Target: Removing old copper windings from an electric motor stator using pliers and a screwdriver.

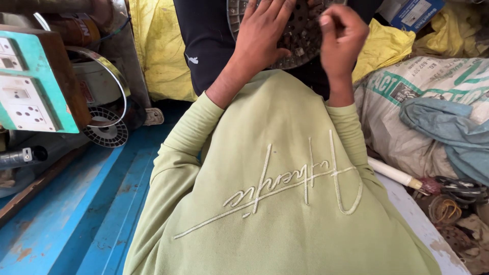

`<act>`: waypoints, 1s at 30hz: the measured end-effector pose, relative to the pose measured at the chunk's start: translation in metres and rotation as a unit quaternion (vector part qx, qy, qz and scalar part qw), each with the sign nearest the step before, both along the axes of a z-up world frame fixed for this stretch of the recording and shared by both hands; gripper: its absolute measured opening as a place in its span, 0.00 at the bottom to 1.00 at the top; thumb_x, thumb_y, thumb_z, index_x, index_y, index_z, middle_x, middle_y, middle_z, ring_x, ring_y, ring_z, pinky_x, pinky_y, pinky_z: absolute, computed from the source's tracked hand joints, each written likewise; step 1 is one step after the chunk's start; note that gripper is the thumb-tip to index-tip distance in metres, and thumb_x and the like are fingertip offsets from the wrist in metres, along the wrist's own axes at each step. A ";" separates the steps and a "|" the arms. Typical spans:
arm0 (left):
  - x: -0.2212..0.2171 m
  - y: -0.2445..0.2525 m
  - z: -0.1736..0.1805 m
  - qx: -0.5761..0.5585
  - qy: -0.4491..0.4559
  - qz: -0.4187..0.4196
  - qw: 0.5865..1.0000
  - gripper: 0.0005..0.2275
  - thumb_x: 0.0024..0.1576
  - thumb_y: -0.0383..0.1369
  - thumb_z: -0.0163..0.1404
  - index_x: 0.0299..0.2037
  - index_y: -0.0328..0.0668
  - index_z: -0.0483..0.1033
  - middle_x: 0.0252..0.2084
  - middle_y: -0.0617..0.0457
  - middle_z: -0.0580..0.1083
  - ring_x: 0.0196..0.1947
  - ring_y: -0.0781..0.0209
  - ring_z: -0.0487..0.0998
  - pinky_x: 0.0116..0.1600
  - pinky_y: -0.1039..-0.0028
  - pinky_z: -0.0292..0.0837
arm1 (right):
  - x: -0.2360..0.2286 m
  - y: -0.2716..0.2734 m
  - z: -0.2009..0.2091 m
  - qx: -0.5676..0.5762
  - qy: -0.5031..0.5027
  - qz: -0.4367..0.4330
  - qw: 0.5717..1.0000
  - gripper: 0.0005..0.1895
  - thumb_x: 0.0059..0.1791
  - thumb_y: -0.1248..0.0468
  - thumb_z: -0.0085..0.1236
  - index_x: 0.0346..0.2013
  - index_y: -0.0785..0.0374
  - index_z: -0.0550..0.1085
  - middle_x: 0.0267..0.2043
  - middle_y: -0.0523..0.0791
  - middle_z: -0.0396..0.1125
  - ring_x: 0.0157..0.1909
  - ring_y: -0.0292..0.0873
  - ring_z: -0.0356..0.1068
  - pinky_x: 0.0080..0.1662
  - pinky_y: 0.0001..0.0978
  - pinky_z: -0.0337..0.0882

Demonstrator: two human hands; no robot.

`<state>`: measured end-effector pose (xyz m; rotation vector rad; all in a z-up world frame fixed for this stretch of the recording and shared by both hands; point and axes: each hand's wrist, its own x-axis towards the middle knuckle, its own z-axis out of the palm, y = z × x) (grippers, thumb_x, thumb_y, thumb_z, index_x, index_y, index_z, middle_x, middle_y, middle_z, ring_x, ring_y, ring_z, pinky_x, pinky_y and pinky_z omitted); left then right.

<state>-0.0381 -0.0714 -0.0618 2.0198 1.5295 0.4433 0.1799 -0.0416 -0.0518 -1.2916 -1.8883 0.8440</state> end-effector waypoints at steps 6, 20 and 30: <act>-0.001 -0.002 -0.005 0.000 0.000 -0.004 1.000 0.51 0.39 0.46 0.73 0.71 0.37 0.57 0.66 0.45 0.65 0.68 0.44 0.63 0.71 0.47 0.54 | 0.030 0.022 0.010 -0.097 0.220 -0.098 0.966 0.12 0.60 0.62 0.66 0.39 0.68 0.76 0.32 0.42 0.69 0.25 0.35 0.63 0.29 0.24 0.63; -0.001 -0.003 -0.004 0.001 -0.012 0.007 1.000 0.55 0.41 0.45 0.73 0.77 0.47 0.47 0.75 0.47 0.58 0.75 0.45 0.54 0.76 0.44 0.45 | 0.056 0.057 -0.055 -0.260 0.448 -0.140 0.844 0.20 0.57 0.79 0.57 0.57 0.63 0.59 0.39 0.46 0.67 0.34 0.42 0.69 0.35 0.36 0.69; -0.013 -0.004 0.009 -0.023 -0.048 -0.009 0.999 0.53 0.42 0.46 0.73 0.76 0.44 0.52 0.72 0.45 0.61 0.73 0.43 0.57 0.76 0.43 0.44 | 0.029 0.042 -0.005 -0.194 0.269 -0.050 0.942 0.07 0.52 0.77 0.55 0.43 0.68 0.68 0.32 0.37 0.67 0.32 0.32 0.68 0.38 0.26 0.71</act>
